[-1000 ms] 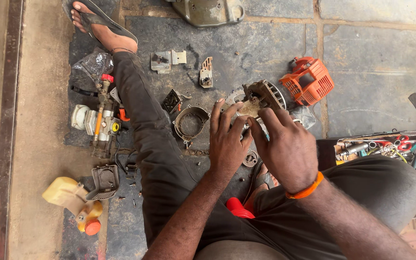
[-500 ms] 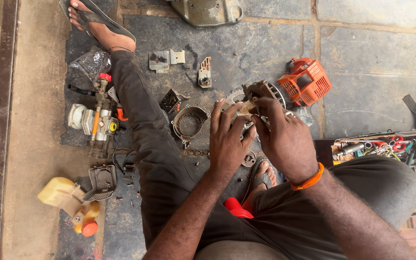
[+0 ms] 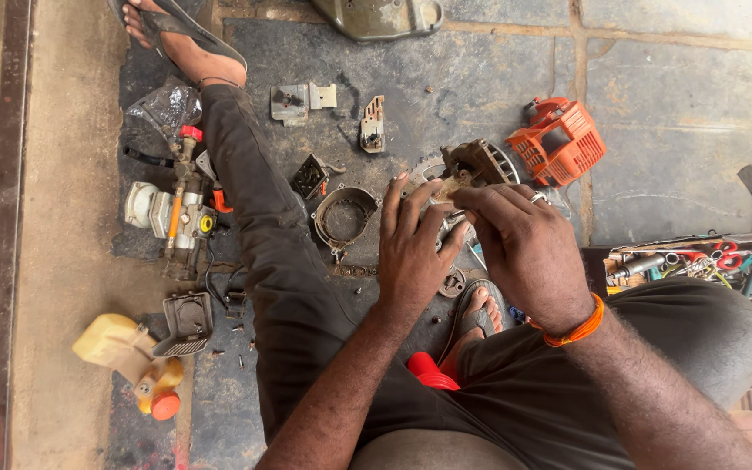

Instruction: The person sits on the floor and uses a wrench to loosen and remove bolts from a small engine block. They rotate the engine to access different sides and continue removing fasteners while holding the block steady.

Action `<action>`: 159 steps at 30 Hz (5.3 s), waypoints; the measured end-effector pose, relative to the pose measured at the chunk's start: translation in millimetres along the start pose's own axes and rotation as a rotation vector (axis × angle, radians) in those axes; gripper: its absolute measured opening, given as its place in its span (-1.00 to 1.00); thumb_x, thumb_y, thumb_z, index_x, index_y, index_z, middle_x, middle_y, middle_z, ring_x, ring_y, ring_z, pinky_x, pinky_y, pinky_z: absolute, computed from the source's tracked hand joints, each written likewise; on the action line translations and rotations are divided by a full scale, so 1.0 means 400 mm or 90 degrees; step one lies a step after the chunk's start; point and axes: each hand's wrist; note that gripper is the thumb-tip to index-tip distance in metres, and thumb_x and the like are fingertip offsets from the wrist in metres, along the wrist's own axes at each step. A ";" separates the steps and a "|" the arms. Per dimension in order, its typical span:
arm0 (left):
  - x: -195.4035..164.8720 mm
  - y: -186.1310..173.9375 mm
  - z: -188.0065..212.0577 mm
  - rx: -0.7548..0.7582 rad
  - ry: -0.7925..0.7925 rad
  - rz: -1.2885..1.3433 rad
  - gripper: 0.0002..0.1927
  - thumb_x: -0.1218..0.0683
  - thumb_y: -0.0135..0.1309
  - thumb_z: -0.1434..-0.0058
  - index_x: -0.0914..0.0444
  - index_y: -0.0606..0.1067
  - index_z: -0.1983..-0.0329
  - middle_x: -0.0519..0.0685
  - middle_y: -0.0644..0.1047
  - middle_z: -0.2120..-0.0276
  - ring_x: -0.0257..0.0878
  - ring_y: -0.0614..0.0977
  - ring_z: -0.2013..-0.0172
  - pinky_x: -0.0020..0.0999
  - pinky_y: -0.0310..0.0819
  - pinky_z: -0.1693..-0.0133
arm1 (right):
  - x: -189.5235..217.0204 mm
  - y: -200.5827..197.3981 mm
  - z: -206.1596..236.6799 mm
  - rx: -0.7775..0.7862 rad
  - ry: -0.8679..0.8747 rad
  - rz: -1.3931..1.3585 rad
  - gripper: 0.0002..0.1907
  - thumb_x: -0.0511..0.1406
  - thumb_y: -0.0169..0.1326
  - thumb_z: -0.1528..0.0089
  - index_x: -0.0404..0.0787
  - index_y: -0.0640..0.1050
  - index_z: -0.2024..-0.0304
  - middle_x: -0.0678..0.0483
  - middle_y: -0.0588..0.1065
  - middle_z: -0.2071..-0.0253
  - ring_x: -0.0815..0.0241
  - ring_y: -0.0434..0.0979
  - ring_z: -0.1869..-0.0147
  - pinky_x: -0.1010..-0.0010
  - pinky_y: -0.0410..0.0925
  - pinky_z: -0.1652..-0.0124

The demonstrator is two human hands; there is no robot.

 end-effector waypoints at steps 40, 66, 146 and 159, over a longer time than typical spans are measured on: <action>0.014 0.009 0.006 0.007 -0.008 0.003 -0.57 0.03 0.39 -0.20 0.17 0.48 -0.06 -0.01 0.33 -0.27 0.09 0.16 -0.46 0.12 0.20 -0.48 | 0.011 -0.006 0.014 0.056 0.183 0.084 -0.70 -0.12 0.26 -0.27 -0.17 0.63 0.10 0.01 0.63 0.23 0.02 0.68 0.27 0.18 0.48 0.29; 0.008 -0.012 0.000 -0.011 0.006 0.022 -0.60 -0.03 0.36 -0.26 0.18 0.49 -0.04 0.01 0.37 -0.27 0.11 0.18 -0.45 0.15 0.18 -0.47 | 0.019 0.002 0.022 0.055 -0.005 0.330 -0.56 -0.49 0.13 -0.19 -0.07 0.62 -0.11 0.10 0.58 0.19 0.10 0.61 0.23 0.25 0.48 0.30; 0.015 -0.015 -0.004 -0.012 -0.001 0.037 -0.63 -0.02 0.36 -0.26 0.19 0.51 -0.01 0.01 0.37 -0.28 0.11 0.19 -0.46 0.17 0.16 -0.49 | 0.010 -0.032 -0.008 -0.029 -0.131 0.257 -0.71 -0.36 0.17 -0.19 -0.07 0.63 0.02 0.01 0.53 0.11 -0.03 0.53 0.08 0.24 0.42 0.26; 0.004 -0.023 -0.003 -0.024 0.000 0.031 -0.62 -0.02 0.35 -0.28 0.20 0.49 -0.04 0.00 0.37 -0.29 0.12 0.21 -0.46 0.14 0.20 -0.48 | 0.040 0.034 0.041 -0.034 0.054 0.289 -0.68 -0.39 0.16 -0.30 -0.09 0.62 -0.11 0.09 0.61 0.10 0.12 0.60 0.26 0.25 0.45 0.30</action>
Point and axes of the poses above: each hand's wrist, its own z-axis away from the middle knuckle, its own y-axis out of the palm, x = y × z
